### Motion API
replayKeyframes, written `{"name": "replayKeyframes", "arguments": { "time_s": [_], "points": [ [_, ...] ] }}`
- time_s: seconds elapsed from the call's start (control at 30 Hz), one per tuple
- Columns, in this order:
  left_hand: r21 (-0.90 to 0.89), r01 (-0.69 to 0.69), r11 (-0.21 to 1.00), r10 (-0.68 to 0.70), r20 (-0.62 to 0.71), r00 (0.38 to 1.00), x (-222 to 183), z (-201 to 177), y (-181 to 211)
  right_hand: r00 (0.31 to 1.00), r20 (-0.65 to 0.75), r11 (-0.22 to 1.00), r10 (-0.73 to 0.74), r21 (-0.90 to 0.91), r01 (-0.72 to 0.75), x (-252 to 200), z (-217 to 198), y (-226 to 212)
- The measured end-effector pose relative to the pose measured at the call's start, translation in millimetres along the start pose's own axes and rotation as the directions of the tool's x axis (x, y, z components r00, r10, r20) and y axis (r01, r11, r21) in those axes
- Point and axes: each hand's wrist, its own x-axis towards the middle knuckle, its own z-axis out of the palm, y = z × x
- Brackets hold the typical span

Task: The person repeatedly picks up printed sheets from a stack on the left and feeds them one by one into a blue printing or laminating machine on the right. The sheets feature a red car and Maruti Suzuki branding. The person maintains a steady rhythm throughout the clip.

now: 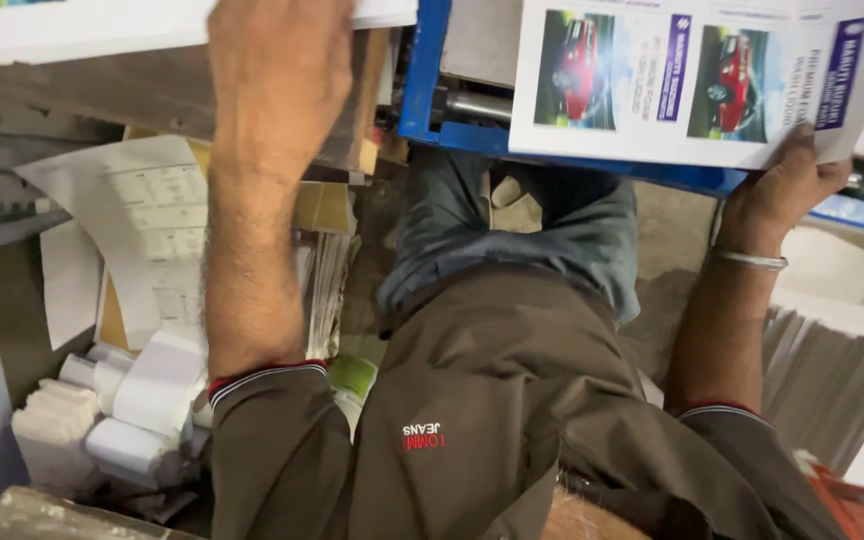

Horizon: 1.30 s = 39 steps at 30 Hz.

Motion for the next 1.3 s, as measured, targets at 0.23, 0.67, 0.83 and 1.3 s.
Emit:
{"name": "replayKeyframes", "arguments": {
  "time_s": [0.23,0.67,0.83,1.3],
  "points": [
    [-0.239,0.048,0.97,-0.1,-0.21,0.973,5.3,4.7,5.8,0.979,-0.203,0.996,0.029,-0.074,-0.045,-44.8,-23.4,-11.1],
    [-0.172,0.049,0.984,-0.055,-0.032,0.998,-4.9,-12.1,16.4,0.964,-0.256,0.98,0.065,-0.168,-0.11,-105.2,-18.2,-12.6],
    [-0.152,-0.025,0.988,0.022,-0.022,1.0,-10.2,-13.0,10.7,0.978,-0.135,0.987,0.162,0.026,-0.16,-55.1,-17.3,-5.3],
    [-0.143,-0.197,0.97,0.179,-0.129,0.975,-6.2,42.3,81.3,0.699,0.615,0.861,0.366,0.062,-0.505,-92.9,157.9,-70.5]
  ]
}}
